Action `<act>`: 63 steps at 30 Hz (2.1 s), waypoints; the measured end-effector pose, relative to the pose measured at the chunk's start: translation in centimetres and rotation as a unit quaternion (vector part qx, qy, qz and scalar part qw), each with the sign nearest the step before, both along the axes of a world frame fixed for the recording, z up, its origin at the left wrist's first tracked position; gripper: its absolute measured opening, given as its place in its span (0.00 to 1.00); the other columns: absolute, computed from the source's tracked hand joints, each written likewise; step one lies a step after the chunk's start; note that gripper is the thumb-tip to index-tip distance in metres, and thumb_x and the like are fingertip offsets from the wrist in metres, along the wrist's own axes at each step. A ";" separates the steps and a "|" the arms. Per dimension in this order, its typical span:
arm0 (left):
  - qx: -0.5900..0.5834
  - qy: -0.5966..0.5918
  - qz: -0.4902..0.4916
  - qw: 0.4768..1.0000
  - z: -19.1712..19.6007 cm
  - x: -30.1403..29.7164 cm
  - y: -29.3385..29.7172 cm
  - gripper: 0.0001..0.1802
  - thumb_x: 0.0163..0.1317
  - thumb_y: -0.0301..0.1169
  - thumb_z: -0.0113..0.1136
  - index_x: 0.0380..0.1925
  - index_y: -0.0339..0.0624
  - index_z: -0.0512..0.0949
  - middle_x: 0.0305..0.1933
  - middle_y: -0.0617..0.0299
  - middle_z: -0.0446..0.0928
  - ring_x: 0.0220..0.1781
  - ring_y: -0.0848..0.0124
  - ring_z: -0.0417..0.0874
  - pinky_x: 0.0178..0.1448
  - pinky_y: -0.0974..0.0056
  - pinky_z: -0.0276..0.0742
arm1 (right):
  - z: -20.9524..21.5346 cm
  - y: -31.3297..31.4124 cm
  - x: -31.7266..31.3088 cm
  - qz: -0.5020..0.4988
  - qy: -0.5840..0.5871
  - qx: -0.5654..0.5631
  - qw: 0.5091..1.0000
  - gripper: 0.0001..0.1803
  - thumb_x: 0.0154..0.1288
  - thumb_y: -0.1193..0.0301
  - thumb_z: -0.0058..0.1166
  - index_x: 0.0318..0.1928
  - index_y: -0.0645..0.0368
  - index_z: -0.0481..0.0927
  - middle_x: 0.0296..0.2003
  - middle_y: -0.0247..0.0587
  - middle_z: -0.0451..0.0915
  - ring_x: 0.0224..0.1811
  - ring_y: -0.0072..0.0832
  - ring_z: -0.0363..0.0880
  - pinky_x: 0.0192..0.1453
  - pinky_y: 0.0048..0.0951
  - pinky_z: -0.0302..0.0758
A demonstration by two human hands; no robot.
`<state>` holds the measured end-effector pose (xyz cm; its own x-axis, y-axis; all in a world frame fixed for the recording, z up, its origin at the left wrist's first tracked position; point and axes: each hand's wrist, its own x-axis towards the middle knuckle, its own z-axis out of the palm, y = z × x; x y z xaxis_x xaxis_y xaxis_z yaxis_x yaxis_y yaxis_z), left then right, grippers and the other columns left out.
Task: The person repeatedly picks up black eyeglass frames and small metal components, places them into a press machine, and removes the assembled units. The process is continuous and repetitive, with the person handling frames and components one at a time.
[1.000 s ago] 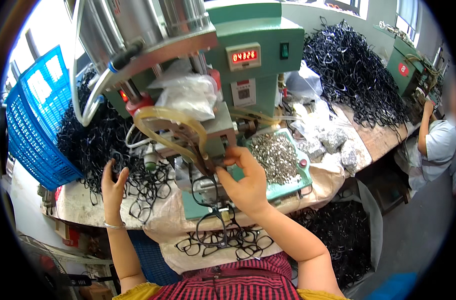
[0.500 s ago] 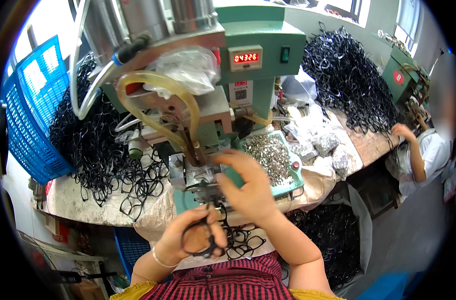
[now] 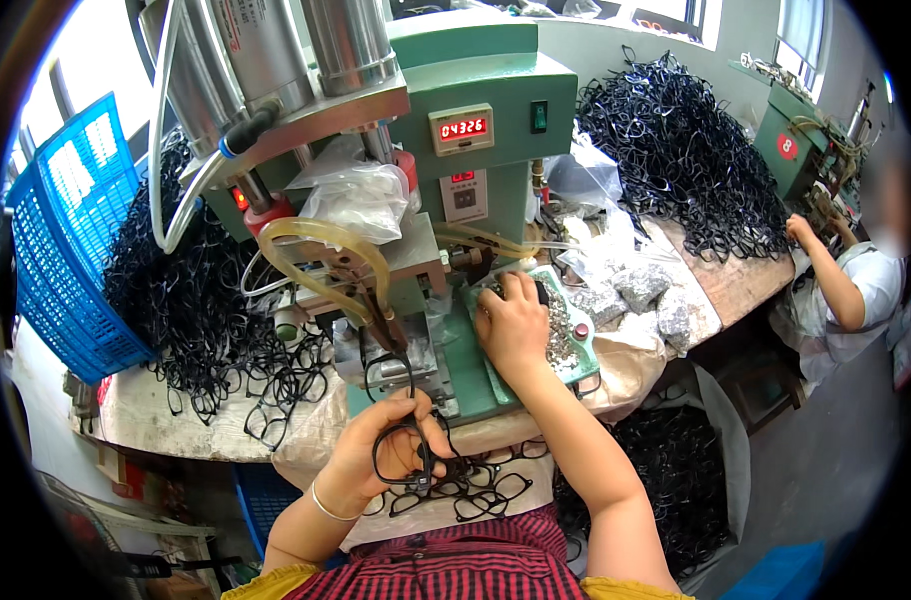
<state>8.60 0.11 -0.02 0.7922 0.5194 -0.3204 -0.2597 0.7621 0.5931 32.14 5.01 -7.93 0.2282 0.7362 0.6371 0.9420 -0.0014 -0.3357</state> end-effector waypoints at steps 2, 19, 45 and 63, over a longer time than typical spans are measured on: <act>-0.019 -0.023 -0.020 0.999 -0.5 -1.1 -0.2 0.21 0.77 0.45 0.39 0.47 0.37 0.71 0.38 0.39 0.82 0.36 0.49 0.86 0.41 0.52 0.85 | 0.0 -0.2 -0.2 -0.039 -0.023 -0.054 0.997 0.10 0.51 0.71 0.63 0.37 0.53 0.83 0.51 0.49 0.78 0.62 0.49 0.73 0.50 0.46 0.79; 0.698 0.660 0.119 0.251 -3.6 -11.8 6.4 0.10 0.46 0.28 0.68 0.31 0.39 0.84 0.58 0.50 0.78 0.62 0.50 0.72 0.71 0.48 0.62 | -0.1 -2.1 -0.7 0.096 0.541 0.163 0.819 0.06 0.70 0.75 0.57 0.42 0.64 0.84 0.38 0.31 0.84 0.40 0.17 0.78 0.49 0.20 0.72; 0.523 0.386 0.351 0.673 -3.4 -9.2 3.1 0.05 0.67 0.23 0.62 0.32 0.32 0.80 0.35 0.58 0.85 0.32 0.78 0.78 0.37 0.71 0.73 | 4.6 -4.3 -8.0 0.197 0.482 0.072 0.851 0.25 0.59 0.80 0.64 0.56 0.66 0.72 0.38 0.37 0.82 0.44 0.21 0.80 0.53 0.24 0.74; 0.944 0.156 -0.031 0.290 5.9 -1.3 0.3 0.11 0.57 0.33 0.67 0.29 0.46 0.73 0.43 0.61 0.81 0.35 0.70 0.78 0.34 0.68 0.80 | 1.7 -5.6 0.0 -0.056 0.032 -0.059 0.996 0.12 0.53 0.71 0.66 0.40 0.56 0.85 0.54 0.57 0.77 0.64 0.54 0.71 0.69 0.49 0.66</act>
<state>7.32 0.44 5.93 0.9039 -0.0093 0.4277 0.0106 -0.9990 -0.0442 32.11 -0.63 -6.28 0.3512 0.7728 0.5286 0.9101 -0.1491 -0.3867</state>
